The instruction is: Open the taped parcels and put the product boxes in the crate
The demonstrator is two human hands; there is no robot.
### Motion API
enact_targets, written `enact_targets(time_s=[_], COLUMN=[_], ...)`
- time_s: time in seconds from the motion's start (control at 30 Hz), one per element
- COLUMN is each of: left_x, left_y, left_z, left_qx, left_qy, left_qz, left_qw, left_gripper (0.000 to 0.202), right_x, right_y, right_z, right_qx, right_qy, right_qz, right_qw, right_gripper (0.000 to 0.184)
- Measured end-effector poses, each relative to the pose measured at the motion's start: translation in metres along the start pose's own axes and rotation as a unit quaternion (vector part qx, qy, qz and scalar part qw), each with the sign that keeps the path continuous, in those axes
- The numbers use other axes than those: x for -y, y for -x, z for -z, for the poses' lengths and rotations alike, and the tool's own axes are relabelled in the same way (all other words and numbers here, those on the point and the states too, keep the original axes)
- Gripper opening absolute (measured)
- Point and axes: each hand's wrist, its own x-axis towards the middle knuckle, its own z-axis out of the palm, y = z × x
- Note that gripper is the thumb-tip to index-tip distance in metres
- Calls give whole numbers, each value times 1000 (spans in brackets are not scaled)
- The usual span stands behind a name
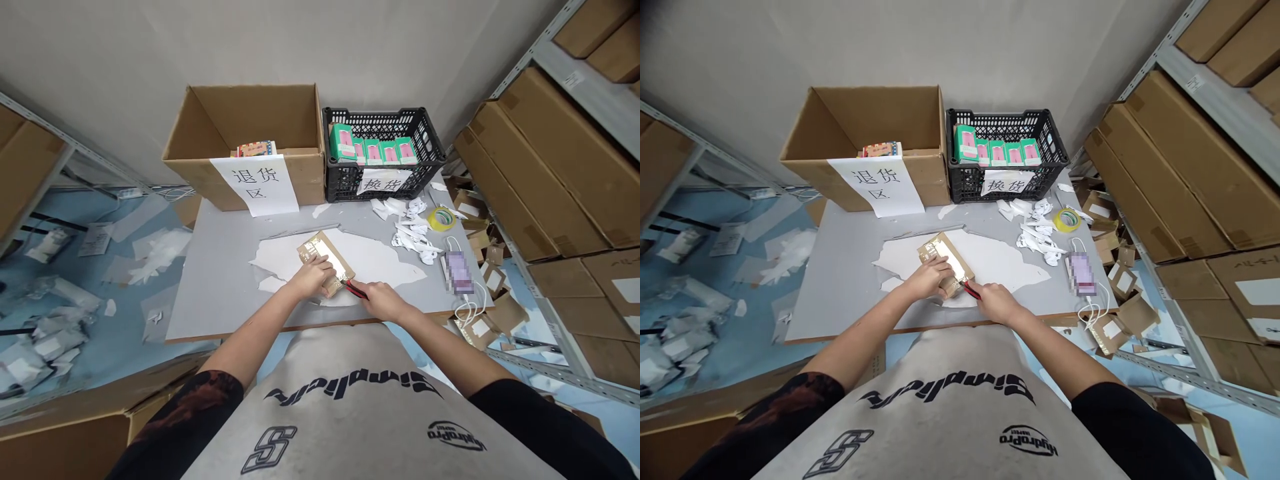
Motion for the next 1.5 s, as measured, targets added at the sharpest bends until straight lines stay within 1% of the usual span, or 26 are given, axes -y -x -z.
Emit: enact_targets(time_s=[0.2,0.33,0.4,0.43,0.5,0.53,0.63,0.7,0.73,0.8,0.9,1.0,1.13,1.27,1.43,1.5], left_x=[-1,-3,-4,-5,-6,-6,-8,-9,-9,-10,-10,-10,-13,-16,-16,-16], left_y=[3,2,2,2,2,2,1,-1,-2,-5,-9,-10,-9,-6,-9,-13], left_z=[-5,-5,-4,-4,-3,-3,-2,-1,-1,0,1,2,1,-1,-1,0], left_qx=[-21,-17,-12,-12,-14,-15,-15,-9,-5,2,9,16,8,-1,1,4], left_qy=[7,5,1,-3,-14,-21,-43,-52,-54,-53,-52,-54,-59,-61,-49,-46], left_qz=[-9,-17,-18,-17,-15,-14,-9,-8,-10,-14,-16,-21,-14,-5,-2,4], left_qw=[1000,1000,1000,1000,1000,1000,999,999,998,998,998,998,998,998,999,999], left_gripper=[55,53,52,52,53,54,56,56,56,55,56,55,53,56,56,56], right_x=[-9,-11,-16,-19,-25,-27,-30,-29,-28,-26,-24,-23,-21,-14,-11,-11], right_y=[0,2,4,4,5,6,9,12,13,14,14,13,15,16,22,25], right_z=[-5,-11,-15,-18,-23,-26,-37,-45,-49,-56,-64,-67,-69,-74,-81,-82], right_qx=[3,-11,-22,-27,-27,-16,30,31,20,-13,-56,-65,-52,-61,-89,-90], right_qy=[-41,-55,-92,-127,-223,-279,-432,-491,-504,-505,-477,-468,-505,-537,-535,-534], right_qz=[11,15,21,19,-1,-20,-81,-101,-104,-104,-91,-86,-114,-135,-134,-133], right_qw=[999,998,995,991,974,960,898,865,857,857,872,877,854,831,830,830], right_gripper=[67,66,64,64,62,62,64,66,66,65,63,63,63,63,62,63])
